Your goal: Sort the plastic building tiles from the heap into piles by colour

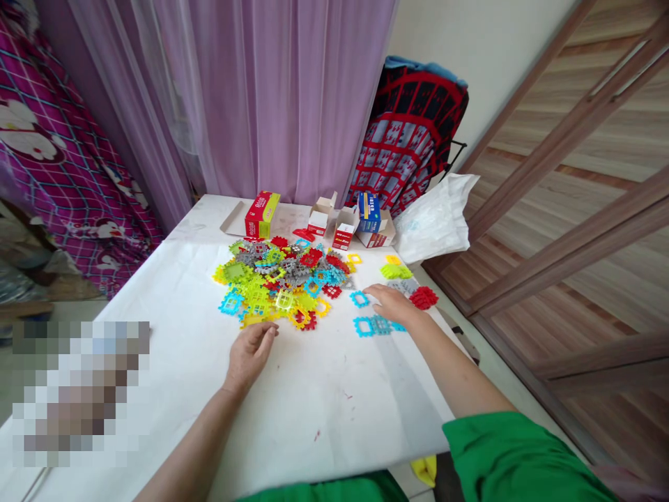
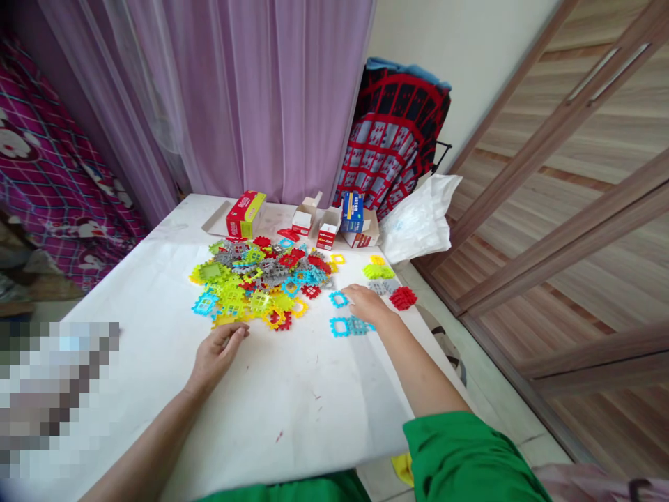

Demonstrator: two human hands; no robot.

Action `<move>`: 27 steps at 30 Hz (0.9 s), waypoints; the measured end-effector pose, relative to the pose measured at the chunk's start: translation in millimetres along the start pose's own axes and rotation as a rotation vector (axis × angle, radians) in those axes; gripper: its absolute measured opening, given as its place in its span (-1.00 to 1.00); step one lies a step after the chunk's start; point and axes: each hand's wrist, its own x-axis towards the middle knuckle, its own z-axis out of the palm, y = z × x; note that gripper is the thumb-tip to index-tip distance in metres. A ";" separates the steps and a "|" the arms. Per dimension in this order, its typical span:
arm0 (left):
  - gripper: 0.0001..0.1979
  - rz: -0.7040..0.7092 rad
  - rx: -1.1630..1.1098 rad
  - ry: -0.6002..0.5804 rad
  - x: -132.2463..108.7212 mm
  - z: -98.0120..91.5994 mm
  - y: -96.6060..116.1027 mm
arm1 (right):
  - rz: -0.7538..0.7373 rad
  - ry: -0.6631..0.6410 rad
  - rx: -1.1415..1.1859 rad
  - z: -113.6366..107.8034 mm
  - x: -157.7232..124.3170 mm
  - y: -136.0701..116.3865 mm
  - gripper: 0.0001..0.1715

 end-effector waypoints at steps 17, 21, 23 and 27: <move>-0.67 0.013 0.076 -0.006 1.1 0.3 -2.4 | 0.037 -0.245 -0.157 -18.8 22.4 -7.6 -0.42; -0.66 0.034 0.095 -0.015 1.7 -0.6 0.2 | -0.070 -0.205 -0.121 -21.3 -2.9 -15.5 -0.41; -0.66 0.038 0.102 -0.019 2.2 -0.8 0.9 | -0.116 -0.213 -0.116 -20.8 -14.8 -22.0 -0.44; -0.64 0.035 0.102 -0.027 2.8 -1.1 1.0 | -0.107 -0.202 -0.139 -17.5 -26.7 -30.2 -0.54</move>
